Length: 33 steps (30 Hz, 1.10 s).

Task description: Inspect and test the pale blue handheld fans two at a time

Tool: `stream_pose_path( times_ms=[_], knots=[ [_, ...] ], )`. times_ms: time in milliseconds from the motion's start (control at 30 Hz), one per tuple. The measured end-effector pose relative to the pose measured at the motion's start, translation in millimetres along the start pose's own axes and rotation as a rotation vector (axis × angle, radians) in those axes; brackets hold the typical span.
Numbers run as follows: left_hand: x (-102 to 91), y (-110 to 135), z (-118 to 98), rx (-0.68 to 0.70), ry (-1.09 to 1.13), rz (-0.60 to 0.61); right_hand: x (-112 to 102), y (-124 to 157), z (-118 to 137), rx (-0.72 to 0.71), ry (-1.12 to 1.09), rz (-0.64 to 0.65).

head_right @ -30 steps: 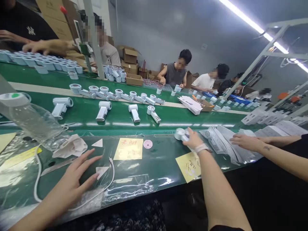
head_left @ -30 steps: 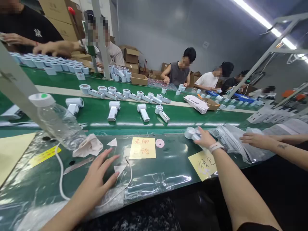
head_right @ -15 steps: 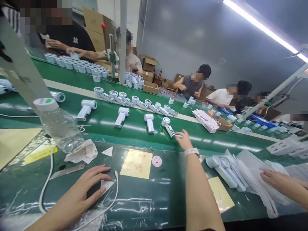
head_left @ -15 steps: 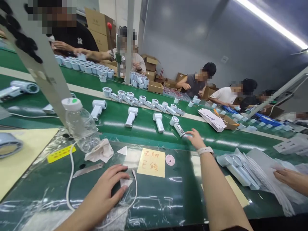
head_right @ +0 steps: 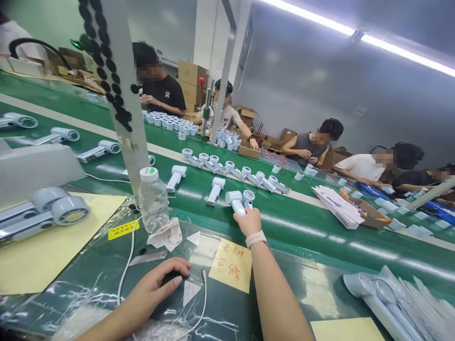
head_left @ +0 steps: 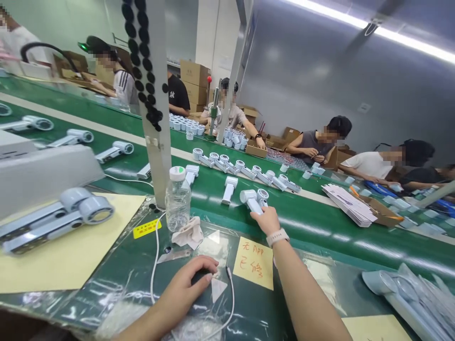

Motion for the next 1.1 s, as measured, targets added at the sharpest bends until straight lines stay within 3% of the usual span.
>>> stream_pose_path(
  times_ms=[133,267,367,467,533,567,667,767,933,1033,1100],
  knots=[
    [21.6,9.0,-15.2,-0.073,0.246,-0.028,-5.8,92.8,22.9,-0.154,-0.111,0.047],
    [46.3,23.0,-30.1,-0.194,0.837,-0.231,4.8,188.3,43.6,-0.269,-0.359,0.168],
    [45.8,31.3,-29.3,-0.332,0.904,-0.259,7.5,229.2,45.9,-0.268,-0.562,0.259],
    [32.6,38.0,-22.8,-0.442,0.950,-0.116,5.2,237.5,48.2,-0.361,-0.632,0.412],
    [19.4,42.8,-20.8,-0.447,1.010,-0.047,6.1,222.3,45.0,-0.321,-0.575,0.474],
    [12.4,44.7,-21.5,-0.419,1.029,-0.030,7.4,209.3,41.2,-0.256,-0.513,0.457],
    [-4.6,48.8,-28.5,-0.276,1.030,-0.007,11.3,169.1,31.2,-0.069,-0.292,0.248],
    [-10.0,50.2,-37.1,-0.165,1.021,0.035,23.3,158.9,38.3,-0.102,-0.272,0.208],
    [-12.5,45.3,-51.6,0.018,0.967,-0.021,32.5,209.5,54.9,-0.227,-0.509,0.446],
    [-9.9,41.7,-57.1,0.046,0.932,-0.087,30.6,241.4,63.9,-0.160,-0.937,0.718],
    [-6.0,40.7,-59.6,0.044,0.929,-0.108,27.9,251.1,69.7,-0.084,-1.142,0.807]
  ],
)
Point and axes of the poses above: each hand's wrist, its own y-axis away from the middle knuckle, its own x-axis out of the palm, z = x × y, the point moved 5 cm from there along -y, towards the middle knuckle, and after that the axes turned 1 degree about -x, right-handed, at the moved point
